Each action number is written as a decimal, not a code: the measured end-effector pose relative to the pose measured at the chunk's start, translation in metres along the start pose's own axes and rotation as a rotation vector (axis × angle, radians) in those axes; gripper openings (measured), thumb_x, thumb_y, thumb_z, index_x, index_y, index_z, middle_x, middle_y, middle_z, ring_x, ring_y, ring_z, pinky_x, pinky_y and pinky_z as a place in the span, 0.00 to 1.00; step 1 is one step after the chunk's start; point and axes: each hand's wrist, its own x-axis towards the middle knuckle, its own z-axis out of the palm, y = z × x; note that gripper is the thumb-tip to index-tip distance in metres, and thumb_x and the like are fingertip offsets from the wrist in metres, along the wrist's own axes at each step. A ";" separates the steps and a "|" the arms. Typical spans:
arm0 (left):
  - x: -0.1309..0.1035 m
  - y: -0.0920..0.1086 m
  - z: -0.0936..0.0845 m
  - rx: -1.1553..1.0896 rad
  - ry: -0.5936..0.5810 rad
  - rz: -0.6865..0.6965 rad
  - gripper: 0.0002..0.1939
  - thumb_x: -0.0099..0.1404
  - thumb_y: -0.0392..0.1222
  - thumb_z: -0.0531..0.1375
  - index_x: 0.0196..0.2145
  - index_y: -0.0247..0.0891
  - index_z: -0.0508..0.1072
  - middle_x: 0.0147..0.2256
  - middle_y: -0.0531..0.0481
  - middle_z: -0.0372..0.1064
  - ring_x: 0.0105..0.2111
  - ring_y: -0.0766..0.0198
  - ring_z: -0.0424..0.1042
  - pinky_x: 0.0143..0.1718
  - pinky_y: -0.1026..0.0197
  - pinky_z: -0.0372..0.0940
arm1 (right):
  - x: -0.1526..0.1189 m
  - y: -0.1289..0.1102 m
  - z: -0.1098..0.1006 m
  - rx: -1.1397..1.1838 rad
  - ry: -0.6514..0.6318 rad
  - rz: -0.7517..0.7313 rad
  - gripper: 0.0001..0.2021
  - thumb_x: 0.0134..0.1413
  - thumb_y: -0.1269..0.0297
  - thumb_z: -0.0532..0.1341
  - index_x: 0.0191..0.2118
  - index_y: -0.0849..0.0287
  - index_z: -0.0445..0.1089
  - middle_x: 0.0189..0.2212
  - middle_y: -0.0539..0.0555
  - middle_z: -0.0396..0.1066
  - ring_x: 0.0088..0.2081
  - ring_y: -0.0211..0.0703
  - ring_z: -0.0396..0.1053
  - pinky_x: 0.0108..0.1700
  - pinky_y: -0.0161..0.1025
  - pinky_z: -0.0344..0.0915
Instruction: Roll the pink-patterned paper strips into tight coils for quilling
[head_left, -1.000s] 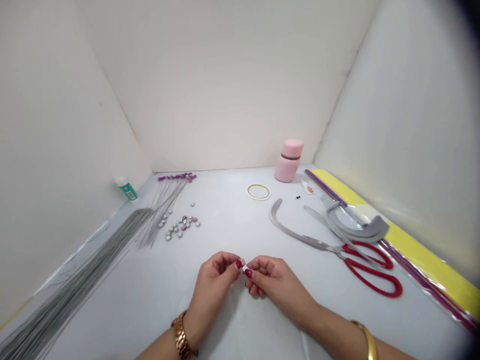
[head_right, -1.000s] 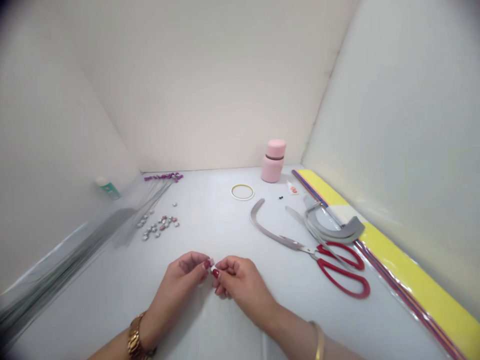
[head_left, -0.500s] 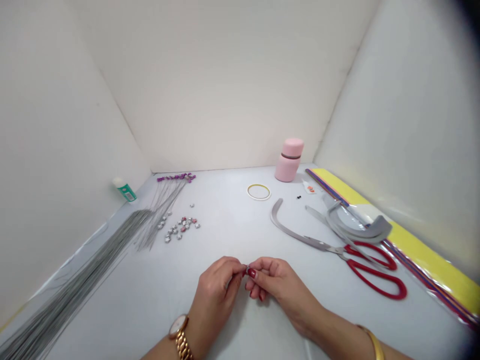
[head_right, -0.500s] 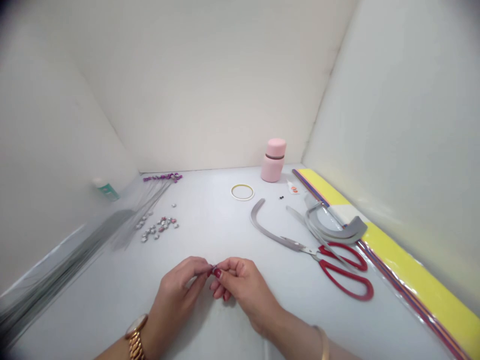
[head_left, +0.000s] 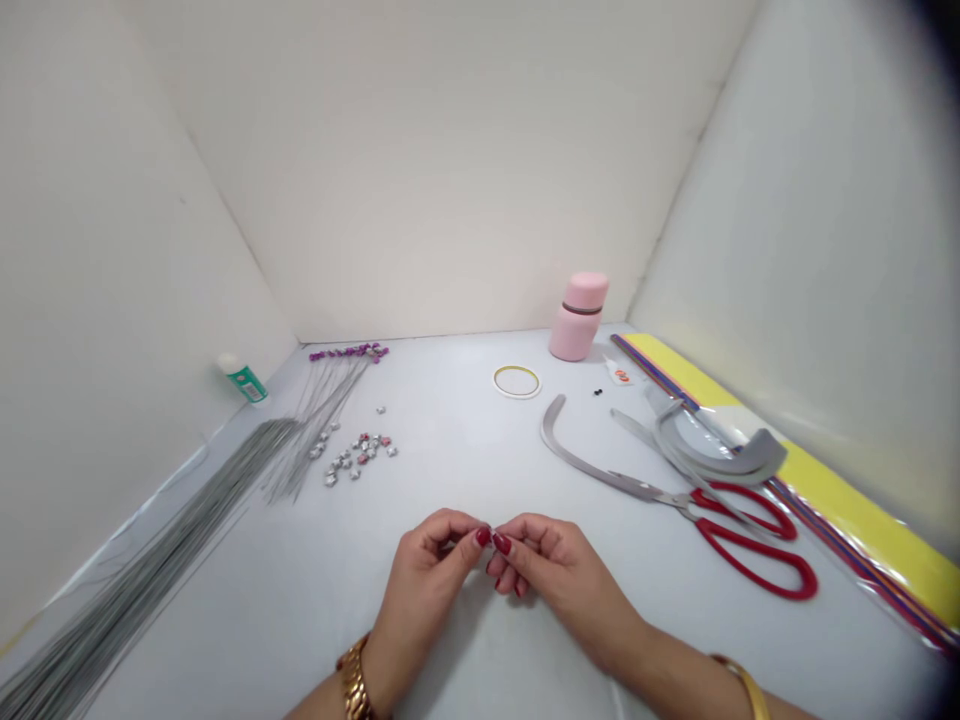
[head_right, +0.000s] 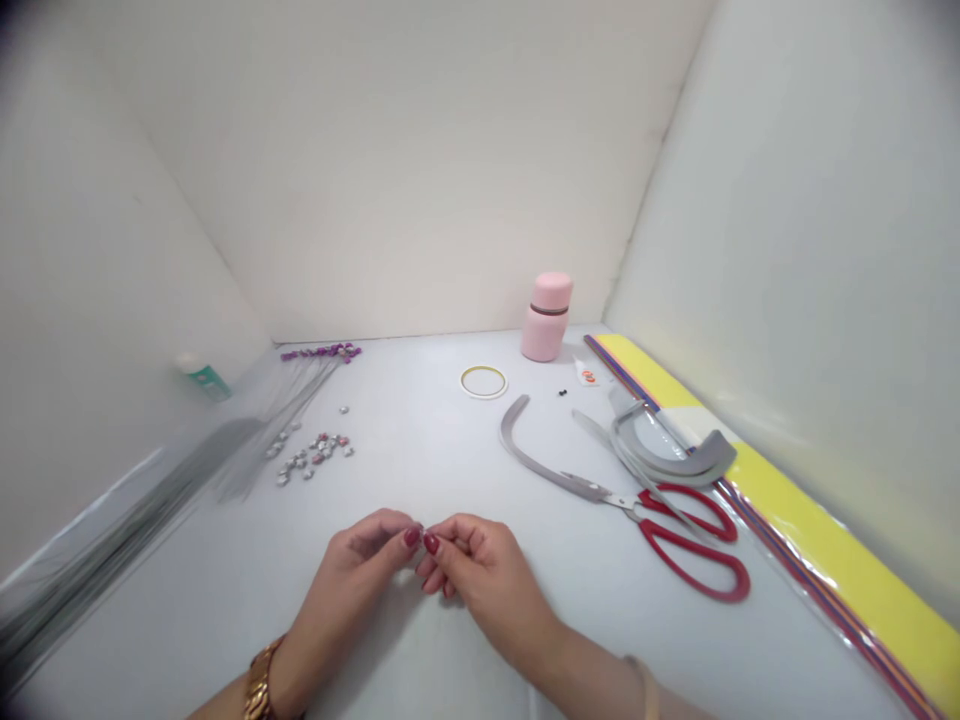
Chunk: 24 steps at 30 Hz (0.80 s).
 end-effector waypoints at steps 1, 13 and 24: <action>0.001 0.000 0.000 -0.022 -0.023 -0.010 0.08 0.57 0.41 0.58 0.28 0.32 0.71 0.22 0.49 0.69 0.26 0.63 0.68 0.31 0.61 0.62 | 0.000 0.000 0.000 -0.019 0.004 -0.003 0.11 0.48 0.59 0.60 0.26 0.63 0.69 0.19 0.50 0.69 0.21 0.33 0.63 0.25 0.31 0.57; -0.001 0.006 0.005 -0.396 -0.198 -0.136 0.08 0.60 0.39 0.56 0.26 0.33 0.68 0.18 0.50 0.66 0.21 0.64 0.66 0.29 0.59 0.59 | 0.003 0.003 0.000 0.134 -0.106 0.099 0.15 0.47 0.54 0.61 0.25 0.65 0.66 0.18 0.50 0.68 0.18 0.31 0.63 0.21 0.29 0.53; 0.003 0.002 0.002 -0.428 -0.246 -0.181 0.11 0.62 0.43 0.54 0.27 0.33 0.68 0.18 0.48 0.68 0.22 0.62 0.68 0.28 0.59 0.58 | 0.003 0.003 -0.001 0.170 -0.146 0.130 0.15 0.45 0.56 0.63 0.25 0.65 0.65 0.16 0.50 0.68 0.16 0.30 0.62 0.20 0.28 0.53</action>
